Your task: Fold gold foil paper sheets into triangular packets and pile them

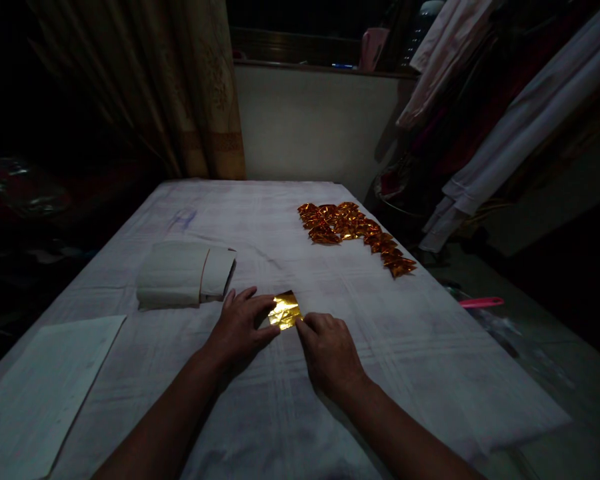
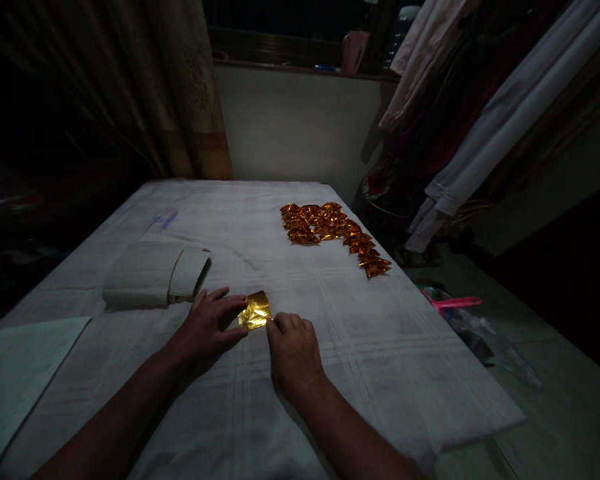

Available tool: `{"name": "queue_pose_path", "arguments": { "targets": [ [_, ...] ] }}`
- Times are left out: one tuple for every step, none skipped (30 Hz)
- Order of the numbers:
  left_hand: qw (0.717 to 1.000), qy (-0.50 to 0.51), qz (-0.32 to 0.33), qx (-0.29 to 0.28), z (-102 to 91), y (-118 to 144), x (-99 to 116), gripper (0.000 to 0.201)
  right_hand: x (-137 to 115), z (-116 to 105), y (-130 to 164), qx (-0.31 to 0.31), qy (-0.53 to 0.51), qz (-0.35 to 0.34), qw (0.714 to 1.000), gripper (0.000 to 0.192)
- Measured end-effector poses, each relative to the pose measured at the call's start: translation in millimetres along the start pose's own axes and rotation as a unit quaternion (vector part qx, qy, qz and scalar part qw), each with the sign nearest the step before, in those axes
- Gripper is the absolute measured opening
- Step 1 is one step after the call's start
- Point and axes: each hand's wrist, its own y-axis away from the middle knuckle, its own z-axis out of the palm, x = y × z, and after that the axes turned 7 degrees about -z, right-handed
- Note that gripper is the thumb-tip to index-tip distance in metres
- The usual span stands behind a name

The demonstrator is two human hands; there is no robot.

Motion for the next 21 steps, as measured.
{"name": "queue_pose_path", "arguments": {
  "targets": [
    [1.0,-0.002,0.001,0.003,0.5,0.6,0.0,0.05,0.3,-1.2,0.6,-0.004,0.003,0.012,1.0,0.025],
    [1.0,-0.003,0.004,0.006,1.0,1.2,0.0,0.051,0.9,-2.2,0.9,-0.009,0.003,0.021,1.0,0.026],
    [1.0,-0.003,0.008,0.01,1.5,1.7,-0.1,0.051,1.5,-3.1,0.9,-0.013,0.001,0.028,1.0,0.026],
    [1.0,-0.002,0.013,0.015,1.9,2.1,0.0,0.051,2.1,-3.9,0.5,-0.016,-0.002,0.034,0.999,0.027],
    [1.0,0.0,0.017,0.018,2.2,2.5,0.1,0.051,2.6,-4.3,-0.5,-0.017,-0.006,0.037,0.999,0.028],
    [1.0,0.002,0.019,0.019,2.2,2.9,0.4,0.051,2.9,-4.5,-2.2,-0.014,-0.012,0.035,0.999,0.03],
    [1.0,0.004,0.02,0.019,2.0,3.1,0.9,0.051,2.8,-4.5,-4.4,-0.009,-0.021,0.027,0.999,0.032],
    [1.0,0.006,0.021,0.019,1.7,3.4,1.5,0.051,2.4,-4.1,-7.2,-0.006,-0.035,0.013,0.999,0.035],
    [1.0,0.007,0.024,0.017,1.2,3.6,2.1,0.051,1.6,-3.6,-10.3,-0.007,-0.051,-0.006,0.999,0.037],
    [0.999,0.008,0.026,0.018,0.7,3.9,2.8,0.05,0.7,-3.1,-13.4,-0.015,-0.07,-0.029,0.997,0.039],
    [0.999,0.009,0.029,0.018,0.1,4.2,3.3,0.05,-0.2,-2.7,-16.1,-0.031,-0.089,-0.049,0.994,0.04],
    [0.999,0.009,0.031,0.017,-0.3,4.5,3.8,0.049,-0.9,-2.5,-18.1,-0.055,-0.106,-0.064,0.991,0.041],
    [0.999,0.009,0.03,0.017,-0.6,4.8,4.0,0.048,-1.2,-2.6,-19.1,-0.081,-0.118,-0.072,0.987,0.044],
    [0.999,0.009,0.028,0.017,-0.7,5.1,4.0,0.048,-1.0,-3.1,-19.1,-0.106,-0.124,-0.073,0.984,0.047],
    [0.999,0.01,0.027,0.016,-0.7,5.3,3.8,0.047,-0.3,-3.9,-18.0,-0.127,-0.126,-0.067,0.982,0.05],
    [0.999,0.01,0.026,0.014,-0.5,5.4,3.5,0.047,1.1,-4.9,-16.1,-0.143,-0.124,-0.057,0.98,0.053],
    [1.0,0.011,0.026,0.013,-0.2,5.4,3.0,0.047,2.9,-6.0,-13.6,-0.154,-0.12,-0.043,0.98,0.054],
    [1.0,0.012,0.025,0.013,0.2,5.2,2.6,0.048,5.0,-7.1,-10.9,-0.16,-0.113,-0.028,0.98,0.055],
    [1.0,0.012,0.025,0.012,0.6,5.1,2.2,0.048,7.2,-7.9,-8.3,-0.162,-0.105,-0.015,0.981,0.055],
    [1.0,0.011,0.024,0.011,1.0,5.0,1.9,0.048,9.3,-8.5,-6.0,-0.163,-0.097,-0.004,0.982,0.055],
    [1.0,0.01,0.022,0.01,1.5,5.1,1.9,0.048,11.0,-8.8,-4.2,-0.162,-0.09,0.003,0.983,0.055]
  ]
}}
